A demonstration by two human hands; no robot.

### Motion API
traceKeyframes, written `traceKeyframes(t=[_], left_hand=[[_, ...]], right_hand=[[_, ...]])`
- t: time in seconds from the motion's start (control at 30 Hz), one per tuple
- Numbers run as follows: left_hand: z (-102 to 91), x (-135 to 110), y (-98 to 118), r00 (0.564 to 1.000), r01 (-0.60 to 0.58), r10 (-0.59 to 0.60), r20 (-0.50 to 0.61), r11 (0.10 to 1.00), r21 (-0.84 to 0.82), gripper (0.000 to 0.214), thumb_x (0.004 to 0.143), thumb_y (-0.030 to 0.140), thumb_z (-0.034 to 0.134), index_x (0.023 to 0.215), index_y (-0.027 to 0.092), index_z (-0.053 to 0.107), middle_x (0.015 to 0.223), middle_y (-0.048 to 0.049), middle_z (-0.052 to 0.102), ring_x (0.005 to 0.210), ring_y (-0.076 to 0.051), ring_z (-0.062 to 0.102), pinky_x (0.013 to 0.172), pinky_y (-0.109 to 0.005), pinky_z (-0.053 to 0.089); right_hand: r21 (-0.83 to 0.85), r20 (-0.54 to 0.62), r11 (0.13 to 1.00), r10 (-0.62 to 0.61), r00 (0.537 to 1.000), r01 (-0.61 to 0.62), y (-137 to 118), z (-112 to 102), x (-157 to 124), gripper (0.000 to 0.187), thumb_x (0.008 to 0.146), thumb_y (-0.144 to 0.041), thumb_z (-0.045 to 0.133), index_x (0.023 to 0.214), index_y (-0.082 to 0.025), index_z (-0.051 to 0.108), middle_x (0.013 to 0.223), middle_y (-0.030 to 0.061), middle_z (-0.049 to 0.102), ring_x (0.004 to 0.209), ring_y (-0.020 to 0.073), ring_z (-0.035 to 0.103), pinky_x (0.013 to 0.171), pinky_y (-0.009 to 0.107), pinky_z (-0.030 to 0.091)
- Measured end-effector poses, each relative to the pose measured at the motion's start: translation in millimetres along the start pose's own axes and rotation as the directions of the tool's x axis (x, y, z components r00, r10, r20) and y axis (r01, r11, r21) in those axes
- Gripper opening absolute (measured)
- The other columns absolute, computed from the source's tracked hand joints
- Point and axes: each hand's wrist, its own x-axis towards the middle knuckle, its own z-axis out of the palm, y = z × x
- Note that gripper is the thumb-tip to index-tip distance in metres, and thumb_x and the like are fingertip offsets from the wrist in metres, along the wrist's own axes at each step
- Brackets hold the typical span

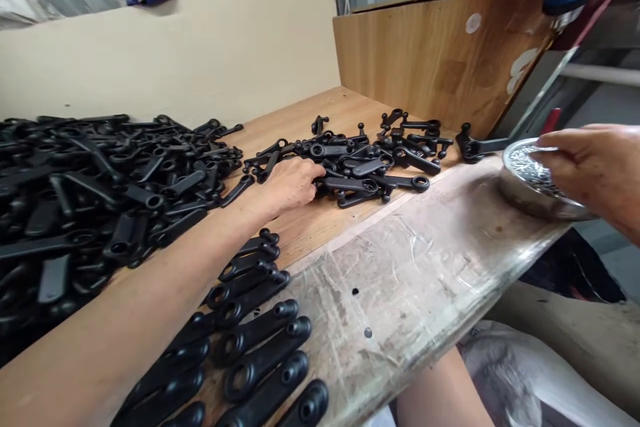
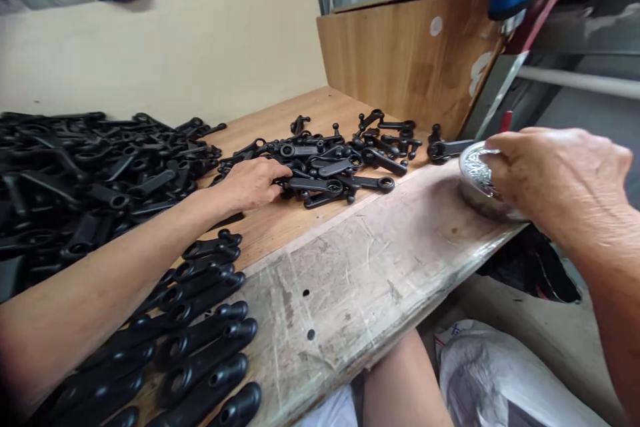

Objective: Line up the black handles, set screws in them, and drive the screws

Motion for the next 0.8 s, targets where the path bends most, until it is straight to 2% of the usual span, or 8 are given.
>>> traceKeyframes(t=[0.07,0.17,0.3,0.4,0.5,0.57,0.7,0.8], left_hand=[[-2.6,3,2,1.000,0.024,-0.024,0.008,1.000,0.002,0.029,0.075,0.022,0.053,0.101,0.025,0.066,0.096,-0.0017,0.065,0.100,-0.024,0.054,0.081,-0.028,0.041],[-13.7,-2,4,0.996,0.084,-0.084,0.015,0.996,-0.018,0.021,0.073,0.025,0.056,0.091,0.024,0.068,0.080,0.0006,0.065,0.084,-0.021,0.058,0.070,-0.025,0.041],[-38.2,-26,10,0.983,0.183,-0.183,-0.015,0.983,-0.028,0.020,0.075,0.026,0.053,0.089,0.022,0.067,0.068,0.0023,0.061,0.070,-0.018,0.057,0.062,-0.025,0.039],[-55.1,-52,24,0.981,0.193,-0.192,-0.031,0.981,0.011,0.021,0.075,0.026,0.052,0.088,0.022,0.067,0.072,0.0008,0.062,0.072,-0.021,0.057,0.066,-0.029,0.039],[-59.2,-76,51,0.994,0.087,-0.089,0.055,0.995,0.041,0.018,0.066,0.020,0.056,0.080,0.023,0.068,0.074,-0.0013,0.064,0.075,-0.025,0.058,0.066,-0.032,0.038],[-51.8,-85,74,0.986,-0.037,0.034,0.164,0.999,0.012,0.018,0.060,0.015,0.057,0.071,0.023,0.068,0.068,-0.0019,0.063,0.071,-0.024,0.058,0.061,-0.031,0.038],[-24.9,-76,107,0.933,-0.217,0.239,0.270,0.970,-0.108,0.021,0.056,0.008,0.059,0.070,0.021,0.068,0.064,-0.0021,0.062,0.067,-0.022,0.057,0.057,-0.029,0.039],[-21.2,-65,110,0.919,-0.251,0.300,0.255,0.946,-0.205,0.025,0.056,0.019,0.071,0.081,0.020,0.069,0.073,-0.0024,0.064,0.071,-0.022,0.058,0.058,-0.027,0.042]], right_hand=[[-0.093,0.053,0.995,0.032,0.998,-0.027,-5,0,-4,0.034,0.077,-0.045,0.047,0.092,-0.026,0.071,0.099,0.0104,0.068,0.086,0.0282,0.062,0.054,0.034,0.028],[0.051,0.017,0.977,-0.209,0.978,0.208,-32,5,-14,0.029,0.081,-0.037,0.046,0.096,-0.028,0.069,0.102,0.0049,0.068,0.086,0.0224,0.062,0.056,0.030,0.034],[0.095,0.255,0.884,-0.466,0.847,0.458,-76,26,-17,0.027,0.083,-0.027,0.045,0.098,-0.023,0.067,0.093,0.0063,0.068,0.084,0.0224,0.061,0.057,0.027,0.038],[0.099,0.316,0.823,-0.559,0.767,0.559,-93,46,-9,0.028,0.082,-0.021,0.044,0.101,-0.020,0.065,0.101,0.0101,0.064,0.096,0.0256,0.056,0.064,0.029,0.043],[0.100,0.333,0.830,-0.548,0.768,0.549,-95,55,-4,0.029,0.083,-0.022,0.042,0.099,-0.017,0.065,0.106,0.0138,0.061,0.100,0.0279,0.055,0.070,0.032,0.046],[0.085,0.353,0.849,-0.515,0.781,0.521,-92,51,-7,0.030,0.082,-0.021,0.043,0.101,-0.014,0.065,0.103,0.0164,0.062,0.097,0.0295,0.058,0.073,0.036,0.046],[0.066,0.397,0.876,-0.462,0.793,0.477,-85,30,-28,0.030,0.079,-0.016,0.043,0.098,-0.011,0.066,0.092,0.0184,0.066,0.092,0.0314,0.062,0.073,0.037,0.047],[0.080,0.443,0.880,-0.453,0.774,0.469,-78,16,-47,0.030,0.077,-0.012,0.043,0.095,-0.011,0.067,0.090,0.0179,0.067,0.088,0.0296,0.064,0.069,0.035,0.047]])
